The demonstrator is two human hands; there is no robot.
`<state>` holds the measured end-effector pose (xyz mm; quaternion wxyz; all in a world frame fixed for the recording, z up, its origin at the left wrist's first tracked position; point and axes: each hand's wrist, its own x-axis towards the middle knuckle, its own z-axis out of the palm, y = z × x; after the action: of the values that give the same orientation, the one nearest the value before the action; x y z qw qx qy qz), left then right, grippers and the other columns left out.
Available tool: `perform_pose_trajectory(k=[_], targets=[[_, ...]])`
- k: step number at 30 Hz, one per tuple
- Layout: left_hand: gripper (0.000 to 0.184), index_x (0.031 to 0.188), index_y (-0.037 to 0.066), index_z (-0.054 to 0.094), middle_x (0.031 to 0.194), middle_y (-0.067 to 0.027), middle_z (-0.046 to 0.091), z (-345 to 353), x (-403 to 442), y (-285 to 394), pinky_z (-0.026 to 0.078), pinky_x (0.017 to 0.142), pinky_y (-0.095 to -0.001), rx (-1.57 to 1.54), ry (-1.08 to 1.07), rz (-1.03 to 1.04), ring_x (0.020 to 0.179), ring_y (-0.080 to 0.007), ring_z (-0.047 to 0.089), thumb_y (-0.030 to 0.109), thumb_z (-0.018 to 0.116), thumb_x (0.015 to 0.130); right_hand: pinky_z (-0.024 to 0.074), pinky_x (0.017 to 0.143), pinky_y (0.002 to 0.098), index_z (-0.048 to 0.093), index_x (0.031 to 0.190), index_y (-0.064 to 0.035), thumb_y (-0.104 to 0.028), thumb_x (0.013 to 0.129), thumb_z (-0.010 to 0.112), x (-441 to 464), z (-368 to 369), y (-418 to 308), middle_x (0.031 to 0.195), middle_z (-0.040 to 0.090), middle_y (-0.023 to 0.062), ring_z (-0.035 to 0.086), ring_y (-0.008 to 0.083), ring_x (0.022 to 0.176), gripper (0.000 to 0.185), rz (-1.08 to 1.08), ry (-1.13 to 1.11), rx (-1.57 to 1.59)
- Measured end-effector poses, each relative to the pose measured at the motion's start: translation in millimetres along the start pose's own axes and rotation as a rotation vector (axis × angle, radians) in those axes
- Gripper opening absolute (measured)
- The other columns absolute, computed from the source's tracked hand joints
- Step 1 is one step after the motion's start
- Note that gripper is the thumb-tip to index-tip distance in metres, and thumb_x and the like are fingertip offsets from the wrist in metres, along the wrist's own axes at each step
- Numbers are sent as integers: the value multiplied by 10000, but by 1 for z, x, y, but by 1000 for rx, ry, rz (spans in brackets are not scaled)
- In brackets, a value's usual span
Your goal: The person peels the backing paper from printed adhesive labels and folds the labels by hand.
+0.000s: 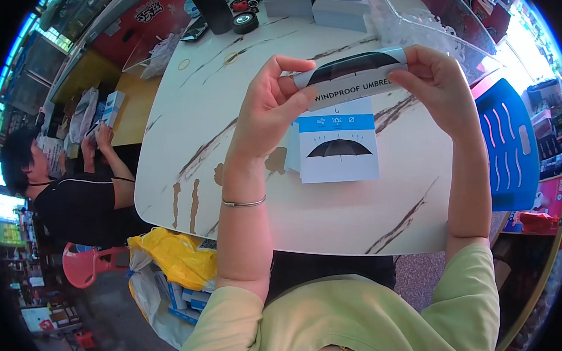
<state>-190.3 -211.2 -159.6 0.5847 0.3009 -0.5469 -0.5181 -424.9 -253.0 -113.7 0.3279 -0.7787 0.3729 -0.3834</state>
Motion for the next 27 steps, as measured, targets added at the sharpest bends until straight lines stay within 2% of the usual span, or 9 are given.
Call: perform_pose_trajectory(k=[17, 23, 27], targets=[[280, 1055, 6, 465, 764, -35, 606, -4, 0, -1, 398, 587, -151, 37, -26, -3, 667, -26, 513, 23, 582, 801, 446, 588, 188, 614, 857, -12, -139, 775, 649, -1, 3, 0, 725, 646, 73, 605, 90, 660, 154, 23, 43, -83], [284, 1054, 1, 467, 754, -30, 602, -2, 0, 1, 385, 573, -147, 3, 4, -1, 654, -23, 505, 31, 586, 798, 408, 524, 189, 634, 810, -50, -241, 744, 686, -1, 2, 0, 666, 623, 43, 561, 88, 574, 209, 82, 86, -187], [284, 1053, 0, 469, 753, -33, 604, -6, 0, 0, 391, 580, -148, 17, 2, -3, 658, -26, 511, 28, 579, 793, 386, 507, 201, 622, 776, -56, -272, 745, 684, 0, 3, 3, 621, 584, 22, 510, 77, 547, 226, -33, 139, -316]])
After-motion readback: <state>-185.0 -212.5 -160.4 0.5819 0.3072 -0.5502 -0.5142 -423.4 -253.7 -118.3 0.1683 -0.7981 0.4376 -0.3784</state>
